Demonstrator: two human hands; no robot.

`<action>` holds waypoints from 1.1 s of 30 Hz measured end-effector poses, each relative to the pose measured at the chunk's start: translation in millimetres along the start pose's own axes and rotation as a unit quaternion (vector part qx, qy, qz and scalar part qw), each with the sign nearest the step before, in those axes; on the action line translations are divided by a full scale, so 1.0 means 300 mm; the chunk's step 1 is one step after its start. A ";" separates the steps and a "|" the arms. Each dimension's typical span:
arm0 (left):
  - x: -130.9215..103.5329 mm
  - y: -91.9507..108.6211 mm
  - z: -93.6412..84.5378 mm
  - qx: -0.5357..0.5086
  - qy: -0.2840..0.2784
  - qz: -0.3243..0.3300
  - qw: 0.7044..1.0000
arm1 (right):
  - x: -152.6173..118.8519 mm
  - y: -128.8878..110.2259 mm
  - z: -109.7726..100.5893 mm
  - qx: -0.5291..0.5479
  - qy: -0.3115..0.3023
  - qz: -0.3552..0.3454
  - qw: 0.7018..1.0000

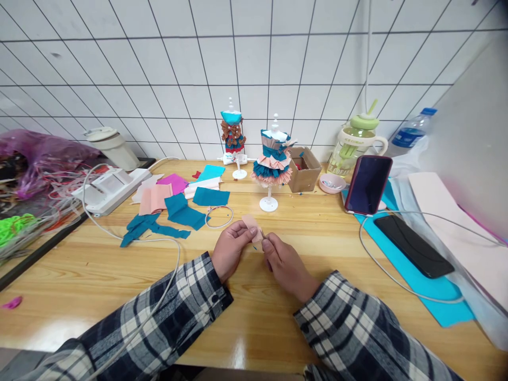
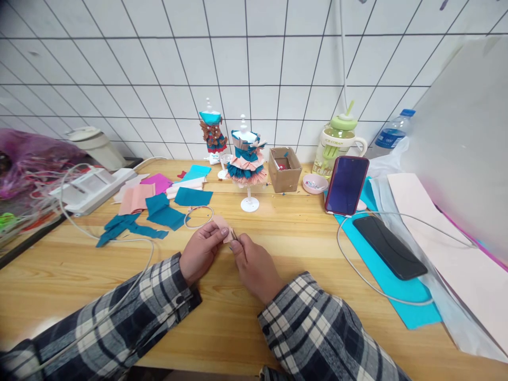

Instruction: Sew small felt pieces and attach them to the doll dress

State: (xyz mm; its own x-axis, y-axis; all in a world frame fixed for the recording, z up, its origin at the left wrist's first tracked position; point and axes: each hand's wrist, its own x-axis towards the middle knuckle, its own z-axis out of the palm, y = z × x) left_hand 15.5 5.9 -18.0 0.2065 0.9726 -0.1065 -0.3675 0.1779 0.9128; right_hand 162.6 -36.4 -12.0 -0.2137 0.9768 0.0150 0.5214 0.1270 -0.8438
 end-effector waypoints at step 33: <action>-0.003 0.008 0.006 0.014 -0.016 0.000 1.000 | 0.005 0.006 0.000 -0.004 0.010 -0.001 1.000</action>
State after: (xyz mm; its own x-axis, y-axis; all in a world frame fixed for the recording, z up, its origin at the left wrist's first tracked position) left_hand 16.2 5.1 -14.9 0.2359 0.9672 -0.0945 -0.3418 0.1736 0.9236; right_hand 163.2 -34.8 -13.4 -0.1983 0.9797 0.0281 0.5266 0.1307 -0.8400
